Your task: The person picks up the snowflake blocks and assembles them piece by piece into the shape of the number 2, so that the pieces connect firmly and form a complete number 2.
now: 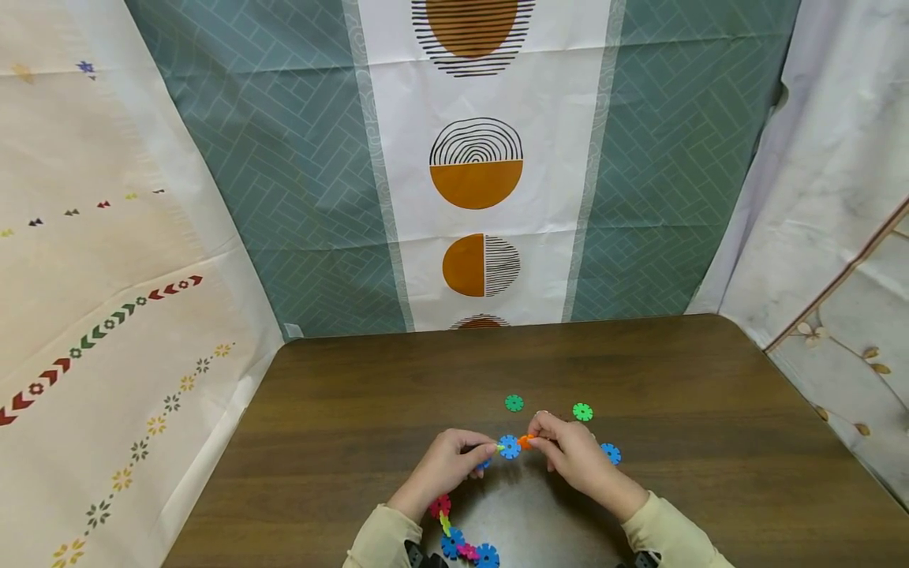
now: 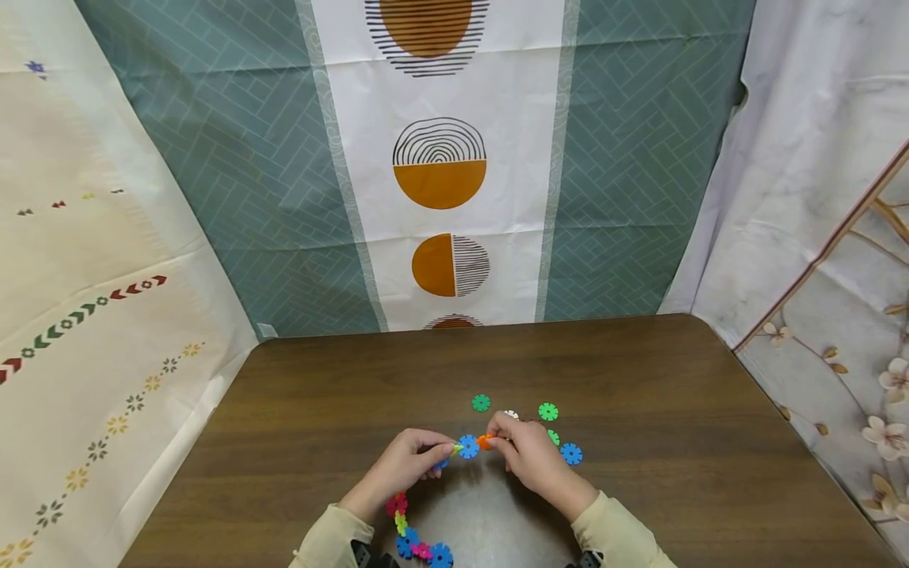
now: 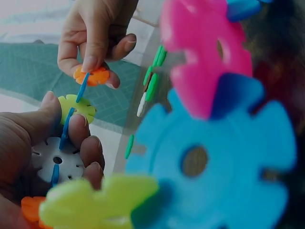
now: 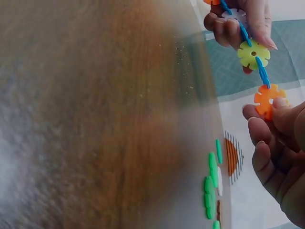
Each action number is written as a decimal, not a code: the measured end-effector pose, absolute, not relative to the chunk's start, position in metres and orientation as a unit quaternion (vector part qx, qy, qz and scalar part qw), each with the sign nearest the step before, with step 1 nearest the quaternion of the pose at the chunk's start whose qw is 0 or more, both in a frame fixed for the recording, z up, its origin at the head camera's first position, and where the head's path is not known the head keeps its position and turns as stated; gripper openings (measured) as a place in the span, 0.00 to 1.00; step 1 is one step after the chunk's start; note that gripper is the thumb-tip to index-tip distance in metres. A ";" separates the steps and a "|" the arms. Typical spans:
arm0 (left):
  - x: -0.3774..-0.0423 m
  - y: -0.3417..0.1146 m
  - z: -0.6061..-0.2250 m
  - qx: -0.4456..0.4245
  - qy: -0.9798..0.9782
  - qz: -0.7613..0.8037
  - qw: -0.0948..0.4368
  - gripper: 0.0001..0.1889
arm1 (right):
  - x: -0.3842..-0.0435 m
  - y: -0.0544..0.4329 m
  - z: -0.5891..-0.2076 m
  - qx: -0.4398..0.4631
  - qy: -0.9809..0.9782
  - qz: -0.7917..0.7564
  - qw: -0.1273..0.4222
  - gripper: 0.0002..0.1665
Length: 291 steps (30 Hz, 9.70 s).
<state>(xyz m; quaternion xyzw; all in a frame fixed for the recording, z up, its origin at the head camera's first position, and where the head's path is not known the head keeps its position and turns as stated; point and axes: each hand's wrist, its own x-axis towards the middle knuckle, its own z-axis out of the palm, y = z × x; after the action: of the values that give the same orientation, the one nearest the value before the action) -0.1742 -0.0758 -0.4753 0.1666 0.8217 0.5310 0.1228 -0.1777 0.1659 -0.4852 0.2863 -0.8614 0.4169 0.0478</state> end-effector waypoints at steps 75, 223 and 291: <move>-0.172 -0.081 -0.480 0.157 0.809 0.550 0.134 0.11 | -0.166 0.203 -0.476 0.206 -0.887 0.413 0.003 0.07; -0.150 -0.053 -0.488 0.076 0.750 0.654 0.071 0.09 | -0.157 0.191 -0.484 0.097 -0.965 0.238 0.053 0.22; -0.144 -0.039 -0.489 0.095 0.776 0.623 0.029 0.04 | -0.158 0.136 -0.489 0.080 -0.714 0.677 -0.158 0.23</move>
<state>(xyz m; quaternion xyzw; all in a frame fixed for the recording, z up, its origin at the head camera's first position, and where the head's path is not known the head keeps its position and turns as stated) -0.1441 -0.0388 -0.4893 0.0948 0.7759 0.6230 0.0291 -0.1579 0.1363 -0.4892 0.0801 -0.7138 0.6775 -0.1585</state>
